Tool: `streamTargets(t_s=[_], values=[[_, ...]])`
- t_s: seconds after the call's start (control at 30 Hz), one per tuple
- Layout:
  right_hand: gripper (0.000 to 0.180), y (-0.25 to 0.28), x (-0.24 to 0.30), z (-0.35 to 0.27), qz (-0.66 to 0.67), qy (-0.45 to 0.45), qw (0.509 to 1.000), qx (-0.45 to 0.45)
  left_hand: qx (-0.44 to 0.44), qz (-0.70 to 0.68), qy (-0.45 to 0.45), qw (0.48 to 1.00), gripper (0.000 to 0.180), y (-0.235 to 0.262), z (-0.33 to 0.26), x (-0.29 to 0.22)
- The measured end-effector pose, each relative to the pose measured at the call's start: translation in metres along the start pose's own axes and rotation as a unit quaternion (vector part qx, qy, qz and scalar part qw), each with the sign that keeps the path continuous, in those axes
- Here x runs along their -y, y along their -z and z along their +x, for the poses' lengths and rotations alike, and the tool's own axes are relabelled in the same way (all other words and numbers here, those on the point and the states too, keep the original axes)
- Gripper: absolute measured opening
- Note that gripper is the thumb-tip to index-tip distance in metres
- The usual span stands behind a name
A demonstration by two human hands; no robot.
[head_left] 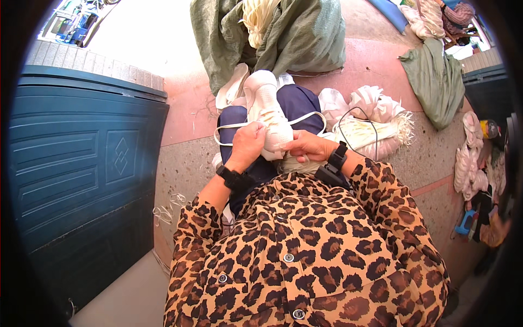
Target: The recorder is lacing a white shoe while sitting on the floor in a warehouse setting.
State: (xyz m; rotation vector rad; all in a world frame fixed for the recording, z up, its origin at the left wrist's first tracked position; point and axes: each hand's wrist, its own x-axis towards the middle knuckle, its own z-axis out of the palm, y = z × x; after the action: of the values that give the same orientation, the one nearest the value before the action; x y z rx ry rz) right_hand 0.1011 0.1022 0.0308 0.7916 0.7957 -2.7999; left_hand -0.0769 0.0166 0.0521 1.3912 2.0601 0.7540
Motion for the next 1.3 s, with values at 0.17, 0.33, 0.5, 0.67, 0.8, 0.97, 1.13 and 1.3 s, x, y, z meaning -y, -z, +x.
streamTargets(t_s=[0.17,0.33,0.5,0.67,0.8,0.97,1.13,1.3], values=[[0.027,0.0,0.004,-0.002,-0.095,-0.051,0.994,-0.027,0.177,-0.399,0.177,0.882,0.016,0.003,0.003,0.003],[0.029,-0.023,0.031,-0.029,-0.608,0.05,0.756,-0.24,0.225,-0.471,0.198,0.83,0.014,0.011,0.006,0.011],[0.024,-0.013,0.015,-0.002,-0.492,0.269,0.798,-0.222,0.242,-0.456,0.203,0.832,0.014,0.006,0.007,0.009],[0.022,-0.017,0.011,0.011,-0.472,0.261,0.819,-0.193,0.24,-0.422,0.238,0.841,0.015,0.009,0.003,0.004],[0.02,-0.014,0.016,0.014,-0.496,0.211,0.813,-0.221,0.207,-0.33,0.257,0.884,0.015,0.007,-0.002,-0.011],[0.02,-0.016,0.008,0.016,-0.462,0.261,0.816,-0.228,0.192,-0.447,0.256,0.835,0.016,0.005,-0.003,0.001],[0.019,-0.013,0.004,0.016,-0.421,0.26,0.838,-0.228,0.19,-0.412,0.264,0.851,0.017,0.008,-0.004,-0.008],[0.018,-0.011,0.016,0.015,-0.515,0.239,0.801,-0.19,0.131,-0.234,0.156,0.951,0.018,0.001,-0.009,-0.007]])
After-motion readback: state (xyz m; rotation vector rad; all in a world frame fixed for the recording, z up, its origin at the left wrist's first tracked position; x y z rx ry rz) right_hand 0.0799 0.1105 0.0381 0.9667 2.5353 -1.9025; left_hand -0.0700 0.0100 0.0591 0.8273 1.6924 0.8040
